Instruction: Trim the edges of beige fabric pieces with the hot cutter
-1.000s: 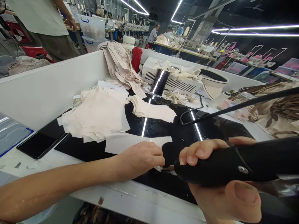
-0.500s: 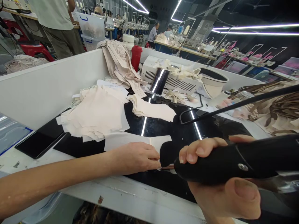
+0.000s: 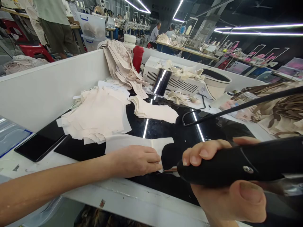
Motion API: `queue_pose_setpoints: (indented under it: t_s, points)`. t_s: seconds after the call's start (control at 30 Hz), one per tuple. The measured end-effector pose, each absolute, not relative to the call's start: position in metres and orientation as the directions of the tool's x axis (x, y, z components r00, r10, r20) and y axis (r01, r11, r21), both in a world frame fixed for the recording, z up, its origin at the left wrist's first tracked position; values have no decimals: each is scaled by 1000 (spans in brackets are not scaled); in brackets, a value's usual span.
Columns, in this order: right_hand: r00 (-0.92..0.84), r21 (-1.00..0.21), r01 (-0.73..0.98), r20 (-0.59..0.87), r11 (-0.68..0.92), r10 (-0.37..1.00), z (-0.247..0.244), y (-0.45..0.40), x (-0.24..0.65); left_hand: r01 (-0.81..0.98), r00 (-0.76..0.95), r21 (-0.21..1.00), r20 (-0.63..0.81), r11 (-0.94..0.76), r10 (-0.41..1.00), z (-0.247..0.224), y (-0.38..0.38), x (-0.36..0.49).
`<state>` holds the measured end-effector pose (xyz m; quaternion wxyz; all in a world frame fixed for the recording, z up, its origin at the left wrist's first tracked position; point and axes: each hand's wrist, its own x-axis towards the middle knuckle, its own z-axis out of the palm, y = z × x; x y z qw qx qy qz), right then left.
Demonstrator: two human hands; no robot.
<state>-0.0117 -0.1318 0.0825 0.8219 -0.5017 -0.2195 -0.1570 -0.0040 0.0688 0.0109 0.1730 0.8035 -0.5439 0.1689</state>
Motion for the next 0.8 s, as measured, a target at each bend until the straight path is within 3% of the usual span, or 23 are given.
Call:
queue_pose_setpoints:
  t_s: [0.8]
  points:
    - [841,-739,529,522,417,-143,83,-127,-7,-931,365,151,450,-333,-815,10,71,-4]
